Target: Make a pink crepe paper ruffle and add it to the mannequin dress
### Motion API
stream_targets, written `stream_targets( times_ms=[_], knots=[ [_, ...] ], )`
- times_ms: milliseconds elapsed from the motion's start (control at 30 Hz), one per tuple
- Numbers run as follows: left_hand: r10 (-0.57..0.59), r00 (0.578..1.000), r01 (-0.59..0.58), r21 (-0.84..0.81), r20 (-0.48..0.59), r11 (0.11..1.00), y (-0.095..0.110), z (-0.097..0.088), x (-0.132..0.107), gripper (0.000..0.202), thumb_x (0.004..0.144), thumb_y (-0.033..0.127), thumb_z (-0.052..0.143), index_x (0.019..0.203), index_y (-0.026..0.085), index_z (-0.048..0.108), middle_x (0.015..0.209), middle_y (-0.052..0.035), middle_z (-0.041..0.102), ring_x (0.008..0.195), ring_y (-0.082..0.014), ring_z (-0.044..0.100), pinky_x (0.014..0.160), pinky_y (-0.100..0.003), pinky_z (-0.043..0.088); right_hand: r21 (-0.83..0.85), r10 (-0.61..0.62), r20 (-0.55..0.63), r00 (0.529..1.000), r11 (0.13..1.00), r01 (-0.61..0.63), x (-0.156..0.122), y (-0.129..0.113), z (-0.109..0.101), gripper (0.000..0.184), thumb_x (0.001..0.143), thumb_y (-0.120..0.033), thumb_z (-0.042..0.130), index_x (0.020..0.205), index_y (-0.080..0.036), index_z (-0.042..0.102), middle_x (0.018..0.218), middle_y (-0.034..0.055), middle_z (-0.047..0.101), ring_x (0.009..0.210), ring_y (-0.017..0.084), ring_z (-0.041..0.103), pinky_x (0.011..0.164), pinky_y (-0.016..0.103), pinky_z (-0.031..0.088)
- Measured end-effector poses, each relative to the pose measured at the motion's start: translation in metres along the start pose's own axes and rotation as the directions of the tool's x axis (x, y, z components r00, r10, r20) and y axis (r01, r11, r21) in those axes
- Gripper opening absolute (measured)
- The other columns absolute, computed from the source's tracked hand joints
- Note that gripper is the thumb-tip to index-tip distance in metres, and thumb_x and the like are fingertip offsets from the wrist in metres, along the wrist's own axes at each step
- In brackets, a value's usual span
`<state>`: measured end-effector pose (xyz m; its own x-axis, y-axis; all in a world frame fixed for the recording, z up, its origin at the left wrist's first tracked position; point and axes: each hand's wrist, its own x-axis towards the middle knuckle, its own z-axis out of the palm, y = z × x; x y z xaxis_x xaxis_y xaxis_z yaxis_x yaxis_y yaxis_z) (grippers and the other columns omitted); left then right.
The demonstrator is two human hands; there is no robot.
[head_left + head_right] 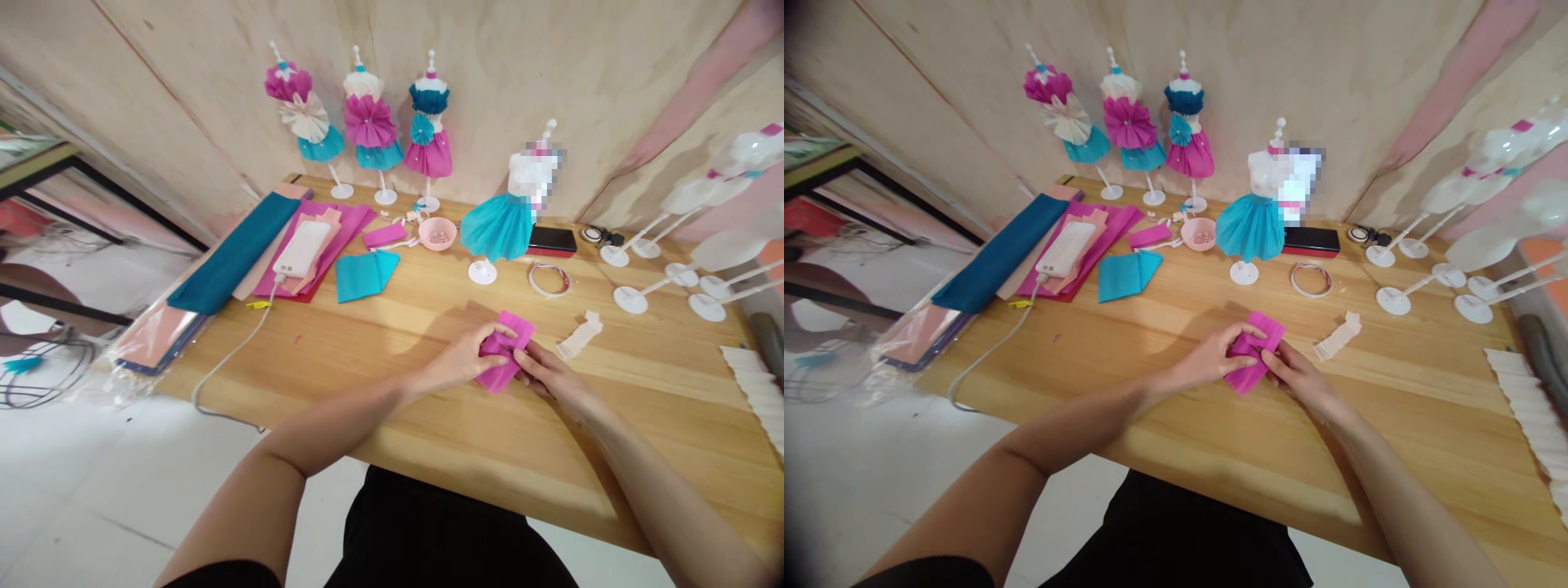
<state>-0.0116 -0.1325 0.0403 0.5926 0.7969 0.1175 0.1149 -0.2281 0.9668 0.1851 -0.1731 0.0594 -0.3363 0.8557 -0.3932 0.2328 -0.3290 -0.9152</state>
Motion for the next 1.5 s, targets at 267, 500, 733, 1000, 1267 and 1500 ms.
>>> stream_targets(
  times_ms=[267,500,733,1000,1267,1500],
  knots=[
    [0.025,0.995,-0.027,0.026,0.095,0.999,0.001,0.007,-0.002,0.038,0.08,0.017,0.063,0.117,0.02,0.055,0.114,-0.0048,0.063,0.104,-0.0173,0.059,0.091,-0.029,0.045,-0.003,0.026,-0.095,0.995,1.0,-0.027,0.0,0.003,0.006,0.053,0.079,-0.065,0.057,0.107,-0.02,0.058,0.064,-0.0021,0.045,0.052,0.01,0.035,0.044,0.024,0.023],
    [0.015,1.0,-0.015,-0.007,0.027,1.0,0.002,0.006,-0.003,0.038,0.081,0.016,0.062,0.118,0.02,0.055,0.121,-0.006,0.061,0.111,-0.018,0.058,0.098,-0.03,0.043,-0.016,0.034,-0.067,0.997,0.999,-0.035,0.0,0.002,0.004,0.053,0.082,-0.063,0.055,0.113,-0.021,0.055,0.066,-0.0015,0.047,0.054,0.011,0.037,0.044,0.024,0.021],
    [0.053,0.993,-0.053,-0.006,0.103,0.999,0.002,0.009,-0.004,0.038,0.081,0.013,0.06,0.117,0.019,0.054,0.116,-0.0048,0.062,0.107,-0.0164,0.059,0.095,-0.028,0.044,0.0,0.037,-0.083,0.996,0.999,-0.037,0.002,0.007,0.006,0.05,0.08,-0.061,0.059,0.108,-0.019,0.059,0.082,0.0034,0.06,0.068,0.015,0.05,0.053,0.026,0.036],
    [0.055,0.992,-0.054,-0.01,0.113,0.998,0.002,0.009,-0.004,0.038,0.08,0.011,0.058,0.117,0.019,0.054,0.117,-0.0051,0.062,0.107,-0.0167,0.058,0.095,-0.029,0.044,-0.003,0.036,-0.089,0.995,0.999,-0.037,0.001,0.006,0.007,0.055,0.079,-0.062,0.06,0.114,-0.02,0.059,0.089,0.0063,0.063,0.076,0.019,0.056,0.056,0.027,0.04],
    [0.048,0.993,-0.05,0.015,0.109,0.999,0.0,0.01,-0.004,0.039,0.079,0.01,0.059,0.117,0.02,0.054,0.117,-0.0048,0.062,0.107,-0.0172,0.058,0.094,-0.029,0.044,0.046,0.046,-0.071,0.996,0.998,-0.043,0.005,0.011,0.006,0.051,0.082,-0.059,0.059,0.114,-0.019,0.059,0.092,0.006,0.062,0.075,0.017,0.054,0.056,0.026,0.04],
    [0.061,0.992,-0.062,0.008,0.109,0.998,0.001,0.009,-0.005,0.039,0.079,0.009,0.058,0.117,0.019,0.054,0.117,-0.0051,0.062,0.107,-0.0169,0.058,0.095,-0.029,0.044,-0.036,0.019,-0.064,0.998,0.999,-0.021,0.006,0.015,0.003,0.051,0.084,-0.059,0.056,0.116,-0.019,0.058,0.085,0.0052,0.061,0.068,0.015,0.051,0.05,0.025,0.034]
  ],
)
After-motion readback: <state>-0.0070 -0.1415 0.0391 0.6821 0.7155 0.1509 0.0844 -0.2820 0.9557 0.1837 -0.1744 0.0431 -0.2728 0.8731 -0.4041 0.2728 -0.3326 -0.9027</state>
